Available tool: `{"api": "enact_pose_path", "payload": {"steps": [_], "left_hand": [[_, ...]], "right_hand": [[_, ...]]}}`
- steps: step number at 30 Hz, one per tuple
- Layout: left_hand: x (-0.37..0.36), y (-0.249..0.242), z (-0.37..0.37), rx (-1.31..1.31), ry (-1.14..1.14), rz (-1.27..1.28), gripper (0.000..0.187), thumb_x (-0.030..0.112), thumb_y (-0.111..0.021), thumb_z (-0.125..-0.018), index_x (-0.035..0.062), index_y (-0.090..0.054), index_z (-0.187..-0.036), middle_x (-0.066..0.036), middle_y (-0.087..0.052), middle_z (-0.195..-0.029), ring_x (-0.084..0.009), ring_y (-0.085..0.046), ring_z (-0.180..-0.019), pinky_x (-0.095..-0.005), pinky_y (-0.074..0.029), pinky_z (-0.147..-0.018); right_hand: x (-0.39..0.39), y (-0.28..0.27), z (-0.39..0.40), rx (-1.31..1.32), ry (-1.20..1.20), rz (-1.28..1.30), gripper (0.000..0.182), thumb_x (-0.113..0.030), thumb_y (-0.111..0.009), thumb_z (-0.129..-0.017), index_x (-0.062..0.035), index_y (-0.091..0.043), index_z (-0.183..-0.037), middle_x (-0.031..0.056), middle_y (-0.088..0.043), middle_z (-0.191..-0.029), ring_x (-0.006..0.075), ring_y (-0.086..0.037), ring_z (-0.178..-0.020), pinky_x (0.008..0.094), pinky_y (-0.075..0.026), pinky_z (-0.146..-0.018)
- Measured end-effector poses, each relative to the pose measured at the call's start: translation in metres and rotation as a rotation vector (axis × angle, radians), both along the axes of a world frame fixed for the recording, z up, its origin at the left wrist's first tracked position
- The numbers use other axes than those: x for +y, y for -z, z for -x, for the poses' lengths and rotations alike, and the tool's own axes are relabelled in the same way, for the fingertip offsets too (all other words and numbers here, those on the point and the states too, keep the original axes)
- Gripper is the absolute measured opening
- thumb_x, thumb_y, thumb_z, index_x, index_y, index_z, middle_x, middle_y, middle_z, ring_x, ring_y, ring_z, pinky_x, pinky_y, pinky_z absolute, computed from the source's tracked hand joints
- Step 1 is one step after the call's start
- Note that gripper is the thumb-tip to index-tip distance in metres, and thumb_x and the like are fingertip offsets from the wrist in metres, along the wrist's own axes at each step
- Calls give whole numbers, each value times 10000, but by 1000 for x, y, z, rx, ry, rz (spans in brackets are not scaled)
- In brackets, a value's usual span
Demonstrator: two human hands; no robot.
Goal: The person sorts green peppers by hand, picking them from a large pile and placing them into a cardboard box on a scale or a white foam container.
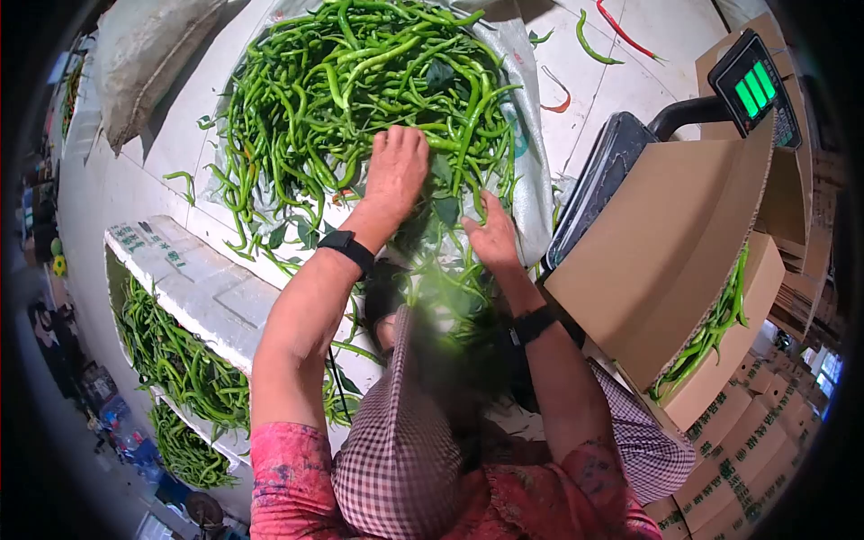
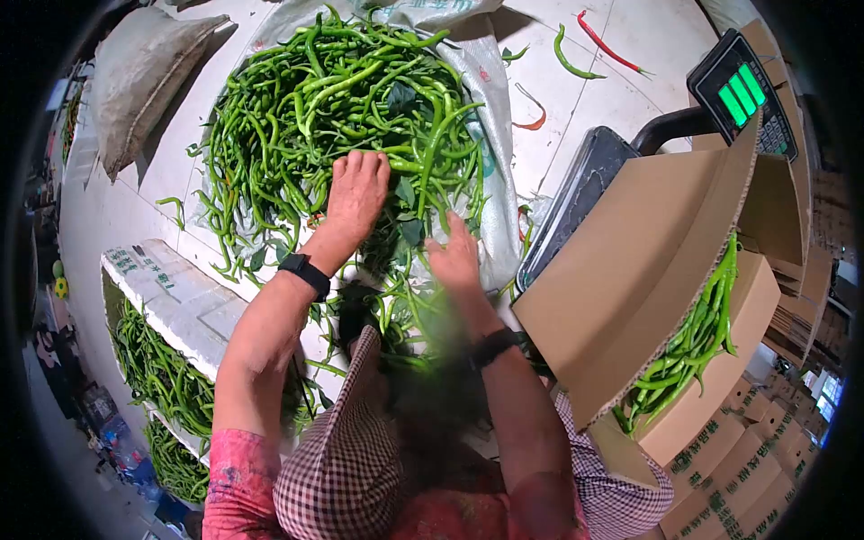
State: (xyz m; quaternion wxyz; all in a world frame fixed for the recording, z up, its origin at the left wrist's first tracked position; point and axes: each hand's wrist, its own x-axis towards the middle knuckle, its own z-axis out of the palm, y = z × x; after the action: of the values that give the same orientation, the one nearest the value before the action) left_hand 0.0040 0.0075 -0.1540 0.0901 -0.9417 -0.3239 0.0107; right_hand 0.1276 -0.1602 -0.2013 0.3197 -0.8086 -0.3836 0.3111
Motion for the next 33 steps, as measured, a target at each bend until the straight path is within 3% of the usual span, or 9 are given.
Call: {"api": "enact_pose_path", "payload": {"steps": [5,8,11,15,19,21,26,30,33], "left_hand": [[15,-1,13,-172,95,77,468,56,-569,-776,120,-511,-1236,-133,-522,-1271,-314,-461,-1234,-455,-385,-948],[26,6,13,-149,-28,217,510,19,-572,-759,115,-490,-1253,-160,-564,-1171,-331,-554,-1086,-467,-389,-942],[22,4,2,53,8,332,491,26,-576,-763,112,-498,-1241,-156,-567,-1159,-337,-542,-1094,-478,-394,-936],[22,7,14,-184,109,31,378,46,-565,-774,85,-509,-1145,-123,-584,-1140,-335,-526,-1113,-474,-399,-924],[23,18,9,-204,133,210,396,55,-560,-772,62,-505,-1165,-96,-594,-1089,-294,-535,-1094,-428,-414,-907],[25,12,-1,-227,198,207,304,81,-554,-778,66,-519,-1079,-86,-567,-892,-269,-566,-934,-398,-425,-822],[5,-7,2,-153,209,270,192,114,-571,-771,84,-511,-950,-64,-542,-818,-243,-562,-823,-388,-433,-695],[-7,7,3,-246,142,215,214,109,-577,-782,81,-525,-988,-81,-582,-882,-251,-574,-885,-400,-460,-741],[-9,-2,-2,-165,112,276,241,103,-586,-791,72,-532,-1023,-90,-612,-918,-257,-596,-922,-412,-472,-756]], "right_hand": [[-8,27,10,189,-164,352,416,-223,-601,-879,-39,-538,-1248,237,-665,-1014,378,-639,-944,445,-485,-866],[-27,44,14,618,68,125,351,-214,-577,-901,-12,-582,-1189,120,-655,-861,164,-614,-766,297,-477,-685],[-23,-1,10,879,228,107,352,-209,-551,-932,24,-563,-1197,77,-612,-1047,153,-588,-909,283,-469,-768],[-31,-4,-1,806,277,152,395,-217,-556,-929,12,-555,-1251,62,-616,-1081,156,-585,-925,291,-480,-765],[-29,13,-2,822,328,138,473,-223,-588,-917,5,-505,-1323,47,-600,-1084,137,-562,-933,278,-480,-758],[-21,4,0,880,295,160,492,-223,-588,-918,-1,-487,-1346,44,-587,-1088,135,-552,-940,282,-480,-761],[-11,-19,-9,1062,349,62,555,-213,-598,-911,-29,-432,-1408,10,-535,-1088,133,-513,-953,275,-455,-808],[-11,-2,-16,955,316,94,522,-147,-579,-914,-32,-430,-1401,16,-556,-1137,136,-524,-1015,248,-437,-837],[-2,-8,-20,1139,71,-13,466,-85,-555,-923,-20,-446,-1371,46,-564,-1233,143,-534,-1099,252,-430,-881]]}}
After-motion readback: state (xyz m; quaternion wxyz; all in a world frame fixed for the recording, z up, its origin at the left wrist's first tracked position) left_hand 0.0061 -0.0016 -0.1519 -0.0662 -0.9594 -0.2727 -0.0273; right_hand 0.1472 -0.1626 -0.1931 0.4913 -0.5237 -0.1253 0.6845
